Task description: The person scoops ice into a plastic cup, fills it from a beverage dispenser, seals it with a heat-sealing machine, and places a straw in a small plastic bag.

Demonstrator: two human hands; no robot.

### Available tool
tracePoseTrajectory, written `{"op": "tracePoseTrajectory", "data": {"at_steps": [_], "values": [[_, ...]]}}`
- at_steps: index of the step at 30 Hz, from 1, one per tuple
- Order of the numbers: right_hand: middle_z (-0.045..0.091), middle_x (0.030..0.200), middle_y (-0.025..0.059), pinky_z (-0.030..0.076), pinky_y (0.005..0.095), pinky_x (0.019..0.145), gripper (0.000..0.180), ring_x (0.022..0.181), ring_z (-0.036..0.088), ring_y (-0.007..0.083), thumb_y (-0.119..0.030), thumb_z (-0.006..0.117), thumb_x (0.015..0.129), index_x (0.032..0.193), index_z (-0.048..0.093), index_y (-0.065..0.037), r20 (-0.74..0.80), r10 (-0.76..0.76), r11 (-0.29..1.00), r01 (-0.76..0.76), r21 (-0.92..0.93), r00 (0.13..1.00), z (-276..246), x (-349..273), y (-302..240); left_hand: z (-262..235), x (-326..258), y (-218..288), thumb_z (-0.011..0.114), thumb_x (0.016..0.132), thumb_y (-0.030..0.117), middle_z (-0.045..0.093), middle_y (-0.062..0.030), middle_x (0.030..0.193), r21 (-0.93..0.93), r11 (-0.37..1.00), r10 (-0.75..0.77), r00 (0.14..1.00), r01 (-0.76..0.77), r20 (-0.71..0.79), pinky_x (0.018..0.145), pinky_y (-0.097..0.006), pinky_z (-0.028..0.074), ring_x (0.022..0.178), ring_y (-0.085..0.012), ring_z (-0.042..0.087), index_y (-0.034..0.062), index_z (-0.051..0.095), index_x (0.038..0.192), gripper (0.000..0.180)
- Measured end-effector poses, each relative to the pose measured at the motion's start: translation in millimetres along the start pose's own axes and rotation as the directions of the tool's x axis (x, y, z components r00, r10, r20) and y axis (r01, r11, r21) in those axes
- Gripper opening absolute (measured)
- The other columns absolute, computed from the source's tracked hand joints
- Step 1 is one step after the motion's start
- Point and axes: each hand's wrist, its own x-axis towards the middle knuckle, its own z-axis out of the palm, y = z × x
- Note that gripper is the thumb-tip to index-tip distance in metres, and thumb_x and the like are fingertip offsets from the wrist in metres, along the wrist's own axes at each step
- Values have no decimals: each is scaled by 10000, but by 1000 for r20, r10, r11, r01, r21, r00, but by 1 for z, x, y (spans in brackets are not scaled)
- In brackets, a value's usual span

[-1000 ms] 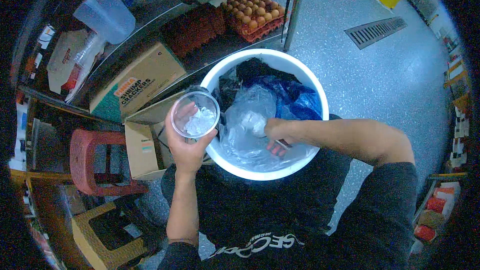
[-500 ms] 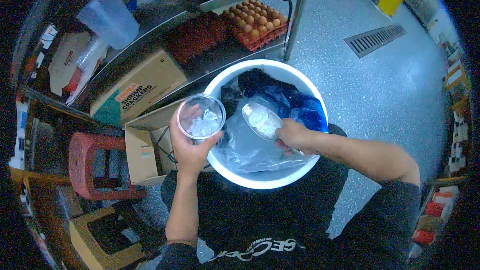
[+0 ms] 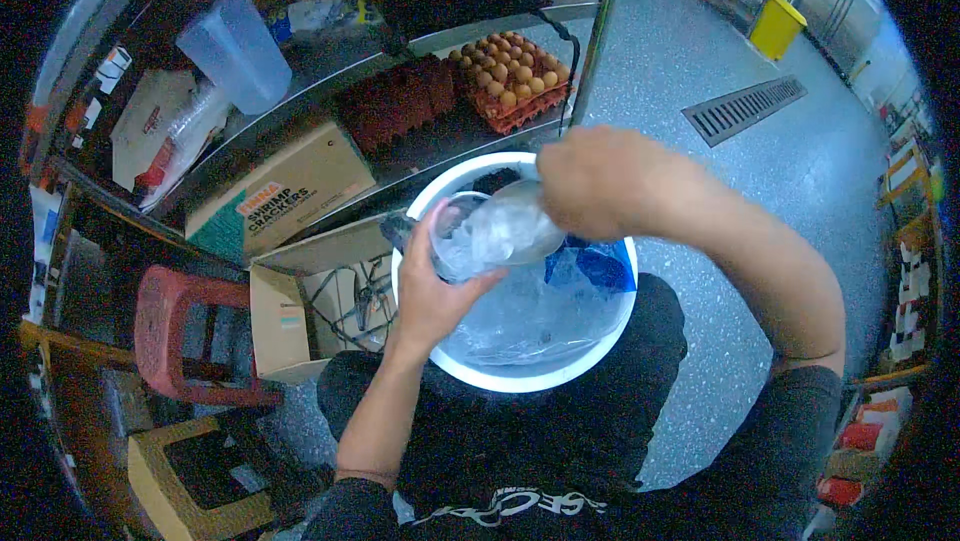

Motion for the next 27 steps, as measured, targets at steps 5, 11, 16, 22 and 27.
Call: {"op": "tracePoseTrajectory", "data": {"at_steps": [5,11,16,22,27], "values": [[672,753,212,549,459,684,239,731,683,384,-241,655,862,844,678,-4,-299,-32,935,-77,-345,954,-18,-28,-27,11,-3,9,937,592,197,603,-167,1264,-134,979,-141,986,152,92,1031,-387,446,1182,-274,584,3,416,1380,964],[666,748,211,541,469,653,243,738,679,366,-248,699,826,776,683,-12,-427,95,903,-259,-344,899,-16,-57,-8,19,-7,-10,925,622,210,605,-185,1276,-318,938,-151,989,141,-8,1022,-375,453,1201,-266,581,-3,432,1367,918],[693,832,203,564,459,709,233,811,699,356,-242,699,810,815,712,-9,-189,139,935,-192,-297,972,20,-45,6,-2,20,22,886,694,189,587,-196,1290,-558,802,-197,976,212,87,1030,-383,444,1208,-267,569,-15,397,1396,880],[713,1000,208,579,458,758,213,890,715,354,-173,629,834,929,735,-15,24,-88,983,90,-157,996,104,37,9,-37,39,25,835,760,252,578,-190,1288,-691,712,-91,992,126,88,1045,-383,427,1182,-259,576,-33,372,1423,857],[709,1017,211,588,441,762,242,916,717,341,-140,615,832,999,724,-4,114,-120,987,131,-93,986,232,118,31,-42,11,18,856,718,268,576,-212,1284,-614,788,-82,996,47,-28,1056,-398,414,1193,-282,570,-33,374,1420,903]]}}
